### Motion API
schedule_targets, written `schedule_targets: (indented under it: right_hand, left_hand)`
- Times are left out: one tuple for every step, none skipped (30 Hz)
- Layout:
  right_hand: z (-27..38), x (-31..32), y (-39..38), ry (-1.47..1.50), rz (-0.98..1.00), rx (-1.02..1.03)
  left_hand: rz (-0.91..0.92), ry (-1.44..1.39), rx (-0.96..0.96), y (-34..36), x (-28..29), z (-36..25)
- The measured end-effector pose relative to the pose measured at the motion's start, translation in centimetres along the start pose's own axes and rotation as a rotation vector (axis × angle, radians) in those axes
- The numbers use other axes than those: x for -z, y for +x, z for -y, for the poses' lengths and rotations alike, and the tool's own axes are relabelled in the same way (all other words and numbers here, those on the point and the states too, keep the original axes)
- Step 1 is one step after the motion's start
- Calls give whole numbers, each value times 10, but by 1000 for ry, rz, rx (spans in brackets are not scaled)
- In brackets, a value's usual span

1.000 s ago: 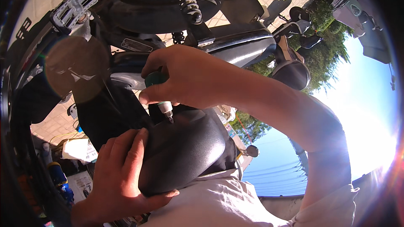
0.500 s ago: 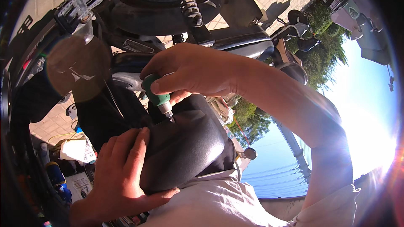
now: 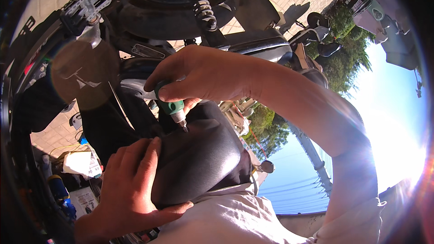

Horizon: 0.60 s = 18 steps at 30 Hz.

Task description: The person uses a screwdriver to remove and then reinstall screws on a motorcycle seat. They handle small hardware parts and tighten the fasteners to secure the seat.

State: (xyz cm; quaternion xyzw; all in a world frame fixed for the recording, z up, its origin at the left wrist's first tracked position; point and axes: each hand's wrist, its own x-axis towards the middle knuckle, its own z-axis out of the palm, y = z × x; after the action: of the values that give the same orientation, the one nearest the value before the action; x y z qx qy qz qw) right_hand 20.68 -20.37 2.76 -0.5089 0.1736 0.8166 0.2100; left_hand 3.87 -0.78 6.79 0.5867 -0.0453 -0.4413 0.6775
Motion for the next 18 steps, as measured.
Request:
schedule_targets:
  right_hand:
    - [11, -3, 1, -132, -10, -106]
    - [26, -9, 3, -261, -22, -213]
    - [35, -13, 4, -389, -34, -318]
    - [39, -14, 4, -427, -38, -345]
    - [41, -14, 4, -464, -42, -371]
    - [42, -14, 4, -501, -45, -398]
    - [35, -9, 6, -416, -6, -257]
    - [18, -3, 5, -316, 11, -119]
    - [8, 0, 3, -217, 28, 19]
    - [5, 1, 2, -147, 25, -5]
    - [3, 2, 2, -78, 23, -30]
    - [2, 3, 2, -9, 20, -55]
    - [5, 2, 1, -145, 11, -29]
    - [15, -3, 0, -219, -20, -132]
    - [28, -10, -1, -293, -52, -235]
    - [36, -14, -2, -368, -86, -340]
    - [34, -13, -1, -429, -74, -388]
    - [29, -11, -2, -421, -62, -287]
  left_hand:
    - [-1, 1, 3, 1, 0, 0]
    - [2, 3, 5, 1, -1, 0]
    - [6, 4, 7, 1, -1, 0]
    - [0, 0, 0, 1, -1, 0]
    - [-5, -4, -7, 0, -1, 1]
    - [-11, -9, -14, 0, -1, 2]
    - [-18, -9, 0, 0, -3, 0]
    - [-11, -1, -7, 0, -2, 0]
    - [-4, 7, -14, -1, -1, 0]
    - [-1, 11, -6, -1, -1, 0]
    - [1, 15, 2, 0, -1, -1]
    - [4, 18, 10, 0, -1, -1]
    - [8, 22, 4, 0, -1, -1]
    - [13, 21, 1, 0, -1, 1]
    - [18, 21, -3, 0, -1, 1]
    - [18, 19, 0, 0, 0, 1]
    - [18, 16, 2, 0, 0, 0]
    - [19, 14, 4, 0, 1, 0]
